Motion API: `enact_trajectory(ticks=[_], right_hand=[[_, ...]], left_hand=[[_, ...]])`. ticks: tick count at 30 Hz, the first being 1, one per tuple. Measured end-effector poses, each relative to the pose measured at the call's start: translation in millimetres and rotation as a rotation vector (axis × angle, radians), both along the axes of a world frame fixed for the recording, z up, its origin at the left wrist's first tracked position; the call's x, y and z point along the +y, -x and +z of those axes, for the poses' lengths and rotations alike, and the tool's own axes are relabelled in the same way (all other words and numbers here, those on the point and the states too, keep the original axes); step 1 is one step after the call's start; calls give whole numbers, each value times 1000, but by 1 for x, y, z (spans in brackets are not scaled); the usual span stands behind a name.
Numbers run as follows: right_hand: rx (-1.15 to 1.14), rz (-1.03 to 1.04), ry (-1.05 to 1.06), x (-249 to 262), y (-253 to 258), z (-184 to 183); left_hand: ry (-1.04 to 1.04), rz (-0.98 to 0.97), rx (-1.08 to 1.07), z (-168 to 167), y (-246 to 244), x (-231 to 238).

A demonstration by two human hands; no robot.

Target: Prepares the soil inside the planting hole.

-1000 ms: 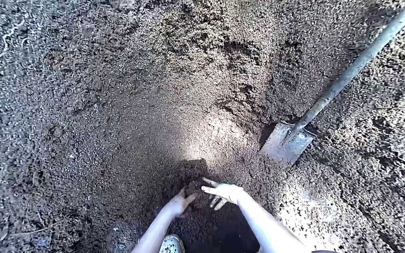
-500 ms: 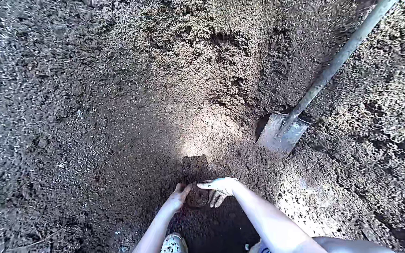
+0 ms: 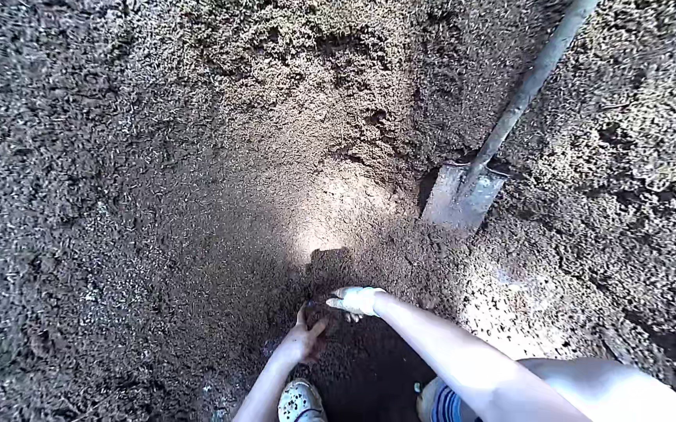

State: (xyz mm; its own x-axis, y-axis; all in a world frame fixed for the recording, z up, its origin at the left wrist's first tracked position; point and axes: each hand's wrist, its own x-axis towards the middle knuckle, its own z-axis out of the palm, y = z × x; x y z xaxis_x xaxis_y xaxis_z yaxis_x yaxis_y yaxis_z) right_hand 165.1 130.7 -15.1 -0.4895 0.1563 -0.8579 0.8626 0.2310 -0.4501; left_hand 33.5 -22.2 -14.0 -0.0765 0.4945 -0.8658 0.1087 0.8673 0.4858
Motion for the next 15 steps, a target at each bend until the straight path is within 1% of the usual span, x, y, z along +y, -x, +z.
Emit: enact_trajectory(ticks=[1,3,6,8,10,12,14,15], right_hand=[[19,16,-41,-1,2,6],[38,69,-154,-10,8,16],[3,147,-283,-32,12,31],[-17,218,-309,-34,15,37],[6,271,-290,-16,18,38],[23,242,-211,9,25,38],[-33,176,-112,21,31,31],[-77,172,-83,22,34,25]], left_hand=[[9,92,-55,-3,-5,-1],[-9,189,-69,-8,-9,-2],[-36,200,1,-12,-13,-1],[-37,164,66,-11,-15,-1],[-64,158,125,-15,-14,-3],[-85,214,118,-14,-13,-3],[-23,329,0,-8,-21,-7],[41,378,-125,-4,-25,-9]])
